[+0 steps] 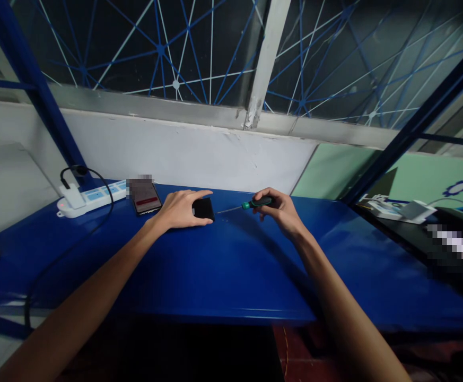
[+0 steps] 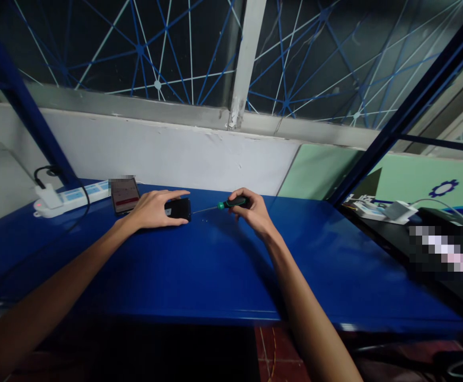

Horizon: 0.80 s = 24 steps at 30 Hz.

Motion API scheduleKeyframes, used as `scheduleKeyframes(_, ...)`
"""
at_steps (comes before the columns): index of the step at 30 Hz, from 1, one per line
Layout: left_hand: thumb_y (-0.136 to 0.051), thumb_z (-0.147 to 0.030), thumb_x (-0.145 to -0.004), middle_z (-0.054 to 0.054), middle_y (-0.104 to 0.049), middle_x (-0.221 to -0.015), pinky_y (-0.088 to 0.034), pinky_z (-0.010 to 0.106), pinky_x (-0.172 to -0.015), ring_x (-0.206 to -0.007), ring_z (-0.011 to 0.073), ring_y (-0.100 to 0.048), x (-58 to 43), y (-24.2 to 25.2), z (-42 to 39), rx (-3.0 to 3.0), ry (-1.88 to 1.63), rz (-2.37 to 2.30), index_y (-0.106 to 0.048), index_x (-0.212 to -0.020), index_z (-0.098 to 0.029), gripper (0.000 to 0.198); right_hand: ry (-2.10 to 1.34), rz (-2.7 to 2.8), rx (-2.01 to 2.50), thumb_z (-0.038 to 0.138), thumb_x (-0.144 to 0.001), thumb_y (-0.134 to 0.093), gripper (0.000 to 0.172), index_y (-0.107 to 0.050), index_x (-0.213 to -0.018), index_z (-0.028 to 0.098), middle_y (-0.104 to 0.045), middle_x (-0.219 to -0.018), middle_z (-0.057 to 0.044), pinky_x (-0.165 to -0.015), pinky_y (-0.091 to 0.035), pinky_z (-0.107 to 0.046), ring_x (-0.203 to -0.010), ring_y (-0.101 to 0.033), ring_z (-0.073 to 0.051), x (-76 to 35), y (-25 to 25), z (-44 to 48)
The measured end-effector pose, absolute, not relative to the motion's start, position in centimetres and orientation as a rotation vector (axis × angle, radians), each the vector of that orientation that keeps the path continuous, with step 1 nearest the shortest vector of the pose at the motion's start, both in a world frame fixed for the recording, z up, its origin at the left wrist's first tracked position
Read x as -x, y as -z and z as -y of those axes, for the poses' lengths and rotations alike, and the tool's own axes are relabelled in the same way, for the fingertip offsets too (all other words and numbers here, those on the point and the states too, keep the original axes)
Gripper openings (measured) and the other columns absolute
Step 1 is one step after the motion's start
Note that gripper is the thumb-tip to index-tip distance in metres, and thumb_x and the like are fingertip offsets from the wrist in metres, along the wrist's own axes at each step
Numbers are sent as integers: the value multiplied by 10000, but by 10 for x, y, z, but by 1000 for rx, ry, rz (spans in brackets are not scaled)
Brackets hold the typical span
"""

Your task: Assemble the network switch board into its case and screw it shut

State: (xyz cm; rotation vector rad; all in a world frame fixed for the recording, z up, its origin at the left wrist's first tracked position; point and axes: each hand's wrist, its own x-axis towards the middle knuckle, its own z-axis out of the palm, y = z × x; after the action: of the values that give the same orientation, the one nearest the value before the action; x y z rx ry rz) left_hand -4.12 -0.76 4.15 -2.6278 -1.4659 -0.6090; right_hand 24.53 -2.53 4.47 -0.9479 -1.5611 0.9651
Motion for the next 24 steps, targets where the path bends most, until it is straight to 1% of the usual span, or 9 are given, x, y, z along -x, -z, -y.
scheduleKeyframes(3, -649, -661, -702, 92, -709, -1112, -534, 425, -798, -997, 327, -665, 41, -42, 8, 2632, 604, 1466, -509, -1390, -309, 785, -974, 1563, 946, 134, -656, -675, 235, -603, -875, 181, -653, -741, -22, -490, -476, -276, -634, -633, -162, -245, -46, 27)
scheduleKeyframes(6, -651, -673, -693, 81, -716, -1080, -537, 414, -791, -979, 316, -671, 42, -38, 6, 2626, 614, 1457, -513, -1385, -317, 790, -991, 1548, 976, 190, -689, -703, 229, -599, -892, 179, -661, -732, -24, -477, -477, -280, -600, -641, -162, -245, -48, 28)
scheduleKeyframes(11, -654, -677, -687, 81, -714, -1072, -539, 418, -790, -948, 309, -679, 43, -33, 3, 2617, 617, 1431, -517, -1379, -327, 788, -982, 1493, 1055, 303, -708, -762, 313, -576, -931, 187, -645, -610, 2, -438, -471, -286, -504, -649, -180, -245, -46, 26)
scheduleKeyframes(15, -653, -662, -699, 87, -713, -1103, -539, 423, -788, -963, 316, -676, 42, -36, 6, 2643, 620, 1431, -524, -1375, -308, 774, -890, 1521, 1114, 448, -778, -712, 303, -576, -869, 192, -603, -490, 17, -396, -444, -273, -403, -603, -168, -243, -40, 22)
scheduleKeyframes(18, -651, -658, -702, 83, -711, -1123, -541, 422, -786, -966, 321, -677, 41, -38, 8, 2648, 618, 1434, -525, -1376, -306, 770, -780, 1555, 1161, 510, -831, -638, 323, -566, -878, 199, -533, -387, 50, -388, -419, -254, -336, -546, -150, -241, -37, 22)
scheduleKeyframes(20, -653, -663, -697, 78, -713, -1121, -539, 424, -797, -970, 320, -678, 41, -37, 7, 2641, 610, 1436, -523, -1376, -316, 774, -793, 1562, 1152, 513, -845, -612, 321, -552, -925, 208, -534, -409, 63, -397, -422, -246, -346, -551, -145, -241, -37, 23)
scheduleKeyframes(22, -654, -667, -694, 74, -714, -1121, -537, 429, -809, -974, 319, -679, 42, -36, 6, 2636, 614, 1435, -522, -1375, -320, 776, -894, 1558, 1102, 479, -833, -617, 309, -527, -980, 223, -593, -531, 56, -401, -432, -243, -402, -593, -150, -242, -38, 22)
scheduleKeyframes(24, -658, -662, -692, 73, -713, -1129, -537, 436, -811, -976, 321, -679, 42, -35, 6, 2640, 627, 1436, -525, -1373, -318, 774, -1008, 1520, 1049, 407, -804, -618, 291, -498, -1008, 238, -634, -679, 43, -392, -432, -242, -452, -623, -151, -244, -38, 22)
